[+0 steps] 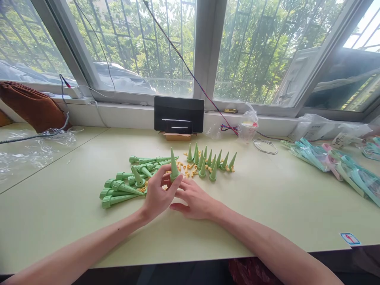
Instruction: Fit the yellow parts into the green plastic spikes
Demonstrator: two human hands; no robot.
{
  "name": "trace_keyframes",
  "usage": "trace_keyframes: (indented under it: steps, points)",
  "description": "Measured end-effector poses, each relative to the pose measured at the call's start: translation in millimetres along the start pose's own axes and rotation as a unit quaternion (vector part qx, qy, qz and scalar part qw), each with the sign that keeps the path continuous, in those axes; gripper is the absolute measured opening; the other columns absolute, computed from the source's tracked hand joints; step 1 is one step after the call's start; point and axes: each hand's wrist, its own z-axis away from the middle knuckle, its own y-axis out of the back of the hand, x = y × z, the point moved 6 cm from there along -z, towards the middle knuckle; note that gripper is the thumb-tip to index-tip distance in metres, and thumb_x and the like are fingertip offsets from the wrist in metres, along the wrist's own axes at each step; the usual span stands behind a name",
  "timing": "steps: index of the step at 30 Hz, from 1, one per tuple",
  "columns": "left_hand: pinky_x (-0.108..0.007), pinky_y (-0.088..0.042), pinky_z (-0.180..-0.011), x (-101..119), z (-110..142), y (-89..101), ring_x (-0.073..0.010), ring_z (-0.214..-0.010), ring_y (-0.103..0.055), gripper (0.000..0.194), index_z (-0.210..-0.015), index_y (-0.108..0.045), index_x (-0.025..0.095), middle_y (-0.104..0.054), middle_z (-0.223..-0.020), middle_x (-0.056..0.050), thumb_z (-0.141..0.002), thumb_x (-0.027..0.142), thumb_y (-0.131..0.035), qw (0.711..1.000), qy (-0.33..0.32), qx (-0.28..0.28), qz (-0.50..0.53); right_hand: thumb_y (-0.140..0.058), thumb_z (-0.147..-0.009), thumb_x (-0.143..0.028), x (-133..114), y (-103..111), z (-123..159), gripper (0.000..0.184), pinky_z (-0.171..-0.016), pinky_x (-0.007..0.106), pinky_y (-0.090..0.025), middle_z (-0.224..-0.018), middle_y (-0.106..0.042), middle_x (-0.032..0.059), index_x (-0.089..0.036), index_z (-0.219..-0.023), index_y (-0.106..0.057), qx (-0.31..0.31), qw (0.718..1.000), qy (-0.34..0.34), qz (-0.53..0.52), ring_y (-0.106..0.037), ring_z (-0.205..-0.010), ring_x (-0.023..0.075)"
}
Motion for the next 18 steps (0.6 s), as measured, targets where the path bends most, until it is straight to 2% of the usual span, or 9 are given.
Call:
trace_keyframes:
  steps: [4,7,18]
  points:
    - [-0.022,-0.051,-0.053,-0.6,-1.2,0.2,-0.012,-0.061,-0.062,0.021,-0.1,-0.055,0.021,-0.06,-0.074,0.002,-0.088,0.037,-0.062,1.0,-0.001,0.0,-0.015,-0.059,-0.096,-0.033,-3.2,-11.4,-0.1,0.028,-0.112,0.044,-0.034,-0.132,-0.063,0.0068,-0.026,-0.122,-0.066,-0.057,0.998,0.028,0.026,-0.049,-0.129,0.0243]
    - [-0.022,-0.051,-0.054,-0.7,-1.9,-0.5,-0.0116,-0.06,-0.061,0.02,-0.099,-0.055,0.021,-0.06,-0.073,0.003,-0.088,0.036,-0.063,1.0,-0.004,-0.004,-0.022,-0.056,-0.097,-0.032,-4.7,-12.5,-1.4,0.025,-0.111,0.042,-0.035,-0.124,-0.069,0.0058,-0.024,-0.117,-0.069,-0.076,0.996,0.035,0.024,-0.052,-0.126,0.0233]
    - [-0.023,-0.05,-0.052,-3.3,0.0,-5.3,-0.013,-0.06,-0.063,0.017,-0.1,-0.055,0.023,-0.061,-0.074,0.002,-0.089,0.034,-0.062,0.999,0.006,-0.034,-0.009,-0.058,-0.095,-0.025,-2.3,-8.9,-2.3,0.022,-0.11,0.042,-0.036,-0.131,-0.063,0.0087,-0.021,-0.113,-0.069,-0.043,0.998,0.028,0.027,-0.049,-0.129,0.025]
